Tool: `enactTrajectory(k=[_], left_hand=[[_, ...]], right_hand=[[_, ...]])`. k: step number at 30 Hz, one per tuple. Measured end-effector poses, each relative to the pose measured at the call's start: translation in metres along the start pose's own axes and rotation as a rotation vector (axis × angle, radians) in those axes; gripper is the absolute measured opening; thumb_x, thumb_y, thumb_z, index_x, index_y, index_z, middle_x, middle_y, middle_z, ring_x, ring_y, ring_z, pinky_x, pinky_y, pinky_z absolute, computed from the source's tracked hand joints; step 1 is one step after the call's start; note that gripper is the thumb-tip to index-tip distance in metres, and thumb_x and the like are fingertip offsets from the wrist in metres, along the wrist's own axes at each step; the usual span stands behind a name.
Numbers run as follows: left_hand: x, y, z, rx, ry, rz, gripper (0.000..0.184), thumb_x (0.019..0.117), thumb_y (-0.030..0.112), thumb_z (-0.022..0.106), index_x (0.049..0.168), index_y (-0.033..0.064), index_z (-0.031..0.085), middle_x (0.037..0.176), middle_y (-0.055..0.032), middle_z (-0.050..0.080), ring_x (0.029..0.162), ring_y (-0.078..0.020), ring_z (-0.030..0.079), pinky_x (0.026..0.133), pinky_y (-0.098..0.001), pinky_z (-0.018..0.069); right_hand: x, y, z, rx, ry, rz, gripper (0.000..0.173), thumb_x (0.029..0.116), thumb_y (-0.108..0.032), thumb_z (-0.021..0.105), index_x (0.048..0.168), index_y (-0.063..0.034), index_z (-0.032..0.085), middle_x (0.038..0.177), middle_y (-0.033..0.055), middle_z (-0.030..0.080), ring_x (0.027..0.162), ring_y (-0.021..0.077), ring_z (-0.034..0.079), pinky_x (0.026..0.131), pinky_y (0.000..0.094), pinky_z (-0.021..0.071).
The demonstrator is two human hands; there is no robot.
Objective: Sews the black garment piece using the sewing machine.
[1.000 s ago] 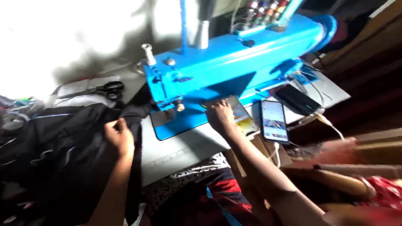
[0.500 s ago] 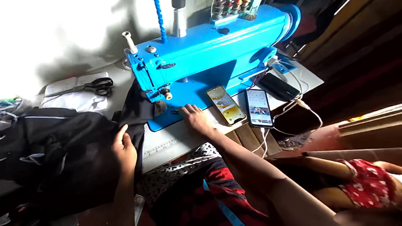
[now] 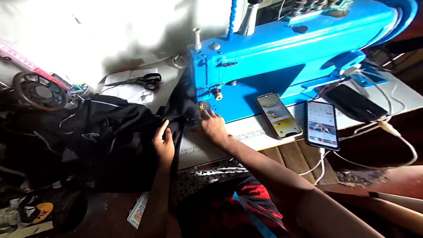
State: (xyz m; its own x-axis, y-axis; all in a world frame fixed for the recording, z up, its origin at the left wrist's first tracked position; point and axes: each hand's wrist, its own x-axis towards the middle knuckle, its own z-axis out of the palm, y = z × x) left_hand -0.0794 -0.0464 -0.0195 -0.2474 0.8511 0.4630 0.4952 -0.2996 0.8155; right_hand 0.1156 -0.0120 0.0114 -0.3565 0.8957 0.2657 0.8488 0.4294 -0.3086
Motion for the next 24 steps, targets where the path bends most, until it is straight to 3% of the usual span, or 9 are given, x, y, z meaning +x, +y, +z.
enactTrajectory(k=[4, 9, 12, 14, 19, 22, 24], left_hand=[[0.001, -0.001, -0.001, 0.012, 0.0, 0.049, 0.03, 0.0996, 0.002, 0.054, 0.124, -0.0067, 0.068, 0.124, -0.0195, 0.071, 0.118, -0.0161, 0.068, 0.104, -0.0303, 0.0511], [0.003, 0.004, -0.001, 0.055, -0.036, 0.104, 0.03, 0.0992, 0.0, 0.053, 0.122, -0.0135, 0.066, 0.125, -0.0275, 0.068, 0.121, -0.0223, 0.067, 0.108, -0.0306, 0.048], [0.003, 0.004, -0.004, 0.04, -0.01, 0.122, 0.03, 0.0984, -0.002, 0.052, 0.121, -0.0172, 0.065, 0.127, -0.03, 0.066, 0.125, -0.0225, 0.065, 0.109, -0.0293, 0.0467], [0.003, 0.005, -0.006, 0.002, 0.009, 0.11, 0.03, 0.0987, -0.002, 0.052, 0.121, -0.0185, 0.064, 0.128, -0.0302, 0.065, 0.127, -0.0192, 0.063, 0.11, -0.0271, 0.046], [0.002, 0.009, -0.003, -0.061, -0.077, 0.106, 0.034, 0.0985, 0.0, 0.052, 0.126, -0.0201, 0.058, 0.132, -0.0309, 0.061, 0.13, -0.0165, 0.059, 0.11, -0.0251, 0.044], [0.003, 0.009, 0.0, -0.037, -0.208, 0.142, 0.046, 0.0991, 0.007, 0.054, 0.138, -0.0178, 0.05, 0.143, -0.032, 0.054, 0.131, -0.0186, 0.057, 0.108, -0.0267, 0.046], [0.0, 0.014, 0.0, 0.006, -0.279, 0.126, 0.055, 0.0995, 0.012, 0.055, 0.145, -0.0159, 0.043, 0.15, -0.0336, 0.046, 0.135, -0.0244, 0.054, 0.109, -0.031, 0.0453]], right_hand=[[0.01, -0.012, 0.005, -0.025, -0.056, 0.019, 0.029, 0.0936, -0.031, 0.072, 0.108, -0.0064, 0.073, 0.115, 0.0214, 0.068, 0.111, 0.0427, 0.063, 0.082, 0.0579, 0.0528], [0.018, -0.024, -0.01, 0.028, -0.226, 0.034, 0.026, 0.1, -0.025, 0.062, 0.114, -0.0053, 0.073, 0.12, 0.0208, 0.067, 0.118, 0.0417, 0.059, 0.093, 0.0589, 0.0478], [0.016, -0.023, -0.019, 0.071, -0.288, 0.054, 0.028, 0.1025, -0.022, 0.056, 0.116, -0.0039, 0.072, 0.123, 0.02, 0.067, 0.12, 0.0407, 0.059, 0.093, 0.0577, 0.0476], [0.005, -0.013, -0.025, 0.114, -0.299, 0.098, 0.032, 0.1038, -0.027, 0.055, 0.116, -0.0025, 0.071, 0.12, 0.0209, 0.068, 0.119, 0.0403, 0.06, 0.091, 0.0568, 0.0482], [-0.02, 0.042, -0.031, 0.195, -0.022, 0.378, 0.042, 0.1, -0.038, 0.065, 0.119, -0.0006, 0.069, 0.114, 0.0227, 0.067, 0.108, 0.0413, 0.065, 0.084, 0.0568, 0.0545], [-0.025, 0.065, -0.036, 0.119, 0.067, 0.377, 0.052, 0.0983, -0.038, 0.067, 0.138, -0.0041, 0.061, 0.124, 0.0221, 0.063, 0.117, 0.0411, 0.059, 0.092, 0.0559, 0.0492], [-0.035, 0.073, -0.045, 0.07, 0.138, 0.323, 0.047, 0.0977, -0.039, 0.066, 0.134, -0.0088, 0.066, 0.133, 0.0195, 0.062, 0.13, 0.041, 0.053, 0.106, 0.0617, 0.0403]])
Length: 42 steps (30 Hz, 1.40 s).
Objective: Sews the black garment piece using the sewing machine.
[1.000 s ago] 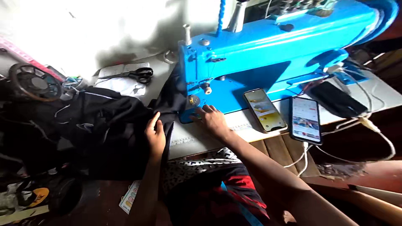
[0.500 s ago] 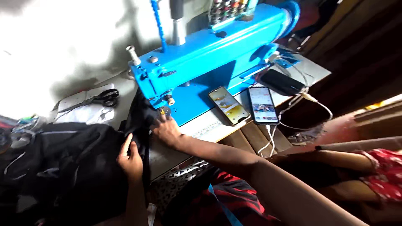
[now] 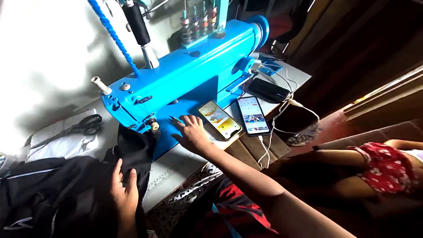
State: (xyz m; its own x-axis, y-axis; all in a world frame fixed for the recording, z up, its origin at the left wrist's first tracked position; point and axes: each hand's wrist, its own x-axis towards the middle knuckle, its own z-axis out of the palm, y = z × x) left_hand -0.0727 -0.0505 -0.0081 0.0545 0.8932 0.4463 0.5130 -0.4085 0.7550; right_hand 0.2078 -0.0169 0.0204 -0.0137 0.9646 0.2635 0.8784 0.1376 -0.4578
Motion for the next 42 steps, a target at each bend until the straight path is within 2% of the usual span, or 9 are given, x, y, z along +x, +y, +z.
enactTrajectory(k=[3, 7, 11, 18, 28, 31, 35, 39, 42], left_hand=[[-0.006, 0.006, -0.001, 0.036, -0.01, -0.043, 0.057, 0.0994, 0.014, 0.057, 0.145, -0.0164, 0.042, 0.15, -0.0351, 0.044, 0.138, -0.0294, 0.051, 0.112, -0.0337, 0.0436], [-0.011, 0.007, -0.004, 0.071, -0.001, -0.034, 0.049, 0.1003, 0.014, 0.056, 0.138, -0.0167, 0.05, 0.142, -0.0335, 0.054, 0.136, -0.0255, 0.054, 0.113, -0.0309, 0.0417], [-0.011, 0.008, -0.002, 0.086, 0.007, -0.027, 0.044, 0.1001, 0.013, 0.056, 0.133, -0.017, 0.055, 0.137, -0.0325, 0.058, 0.132, -0.0211, 0.057, 0.112, -0.0278, 0.0429], [-0.009, 0.009, -0.002, 0.122, 0.006, -0.042, 0.044, 0.0999, 0.013, 0.055, 0.132, -0.0169, 0.056, 0.136, -0.0323, 0.059, 0.132, -0.0214, 0.057, 0.112, -0.0283, 0.0424], [-0.009, 0.007, -0.003, 0.151, 0.001, -0.034, 0.043, 0.0995, 0.012, 0.055, 0.131, -0.0172, 0.057, 0.134, -0.0325, 0.06, 0.13, -0.0226, 0.059, 0.111, -0.0289, 0.0432], [-0.009, 0.007, -0.004, 0.141, -0.003, -0.017, 0.043, 0.0999, 0.011, 0.055, 0.131, -0.0178, 0.056, 0.133, -0.0326, 0.06, 0.13, -0.0219, 0.059, 0.111, -0.0286, 0.0433], [-0.012, 0.013, -0.001, 0.1, -0.026, -0.058, 0.045, 0.1004, 0.013, 0.055, 0.133, -0.0175, 0.054, 0.137, -0.0325, 0.058, 0.134, -0.0211, 0.056, 0.113, -0.0279, 0.0411], [-0.019, 0.036, -0.001, 0.092, -0.15, -0.123, 0.043, 0.1041, 0.016, 0.05, 0.132, -0.0148, 0.058, 0.136, -0.029, 0.061, 0.131, -0.0186, 0.059, 0.112, -0.0283, 0.0426], [0.001, 0.031, -0.021, 0.218, -0.2, -0.094, 0.044, 0.1081, 0.019, 0.043, 0.136, -0.0123, 0.056, 0.127, -0.0288, 0.066, 0.108, -0.0228, 0.069, 0.093, -0.0357, 0.0555]], right_hand=[[-0.017, 0.028, -0.027, 0.031, 0.107, 0.023, 0.028, 0.0981, -0.029, 0.066, 0.119, -0.0127, 0.075, 0.137, 0.0166, 0.063, 0.138, 0.0415, 0.048, 0.112, 0.0687, 0.0319], [-0.051, 0.098, -0.072, -0.007, 0.212, 0.279, 0.027, 0.101, -0.013, 0.058, 0.123, -0.0139, 0.075, 0.14, 0.0221, 0.059, 0.136, 0.0472, 0.048, 0.108, 0.07, 0.0342], [-0.079, 0.163, -0.106, -0.074, 0.298, 0.513, 0.032, 0.1015, -0.006, 0.052, 0.125, -0.0128, 0.073, 0.139, 0.0249, 0.058, 0.135, 0.05, 0.047, 0.102, 0.0728, 0.0366], [-0.082, 0.201, -0.12, -0.025, 0.264, 0.462, 0.032, 0.1025, -0.002, 0.05, 0.124, -0.0104, 0.073, 0.136, 0.0265, 0.059, 0.131, 0.0475, 0.052, 0.099, 0.0699, 0.0411], [-0.071, 0.196, -0.118, -0.105, 0.157, 0.468, 0.035, 0.1, 0.0, 0.053, 0.119, -0.0184, 0.076, 0.151, 0.0239, 0.049, 0.14, 0.0506, 0.041, 0.103, 0.0728, 0.0341], [-0.072, 0.185, -0.128, -0.052, 0.278, 0.43, 0.036, 0.1019, -0.001, 0.05, 0.125, -0.0138, 0.073, 0.148, 0.0244, 0.051, 0.136, 0.0495, 0.047, 0.102, 0.0714, 0.0378], [-0.073, 0.143, -0.139, 0.012, 0.381, 0.382, 0.03, 0.1041, -0.006, 0.049, 0.124, -0.0029, 0.071, 0.132, 0.0242, 0.063, 0.124, 0.0424, 0.059, 0.104, 0.0595, 0.045], [-0.079, 0.07, -0.11, 0.282, 0.056, 0.276, 0.022, 0.1009, -0.012, 0.06, 0.114, -0.0012, 0.073, 0.106, 0.0169, 0.072, 0.096, 0.0293, 0.071, 0.086, 0.049, 0.0577], [-0.082, 0.022, -0.06, 0.416, -0.261, 0.036, 0.032, 0.1042, -0.028, 0.055, 0.111, -0.0044, 0.075, 0.105, 0.014, 0.075, 0.097, 0.0286, 0.072, 0.087, 0.0501, 0.0564]])
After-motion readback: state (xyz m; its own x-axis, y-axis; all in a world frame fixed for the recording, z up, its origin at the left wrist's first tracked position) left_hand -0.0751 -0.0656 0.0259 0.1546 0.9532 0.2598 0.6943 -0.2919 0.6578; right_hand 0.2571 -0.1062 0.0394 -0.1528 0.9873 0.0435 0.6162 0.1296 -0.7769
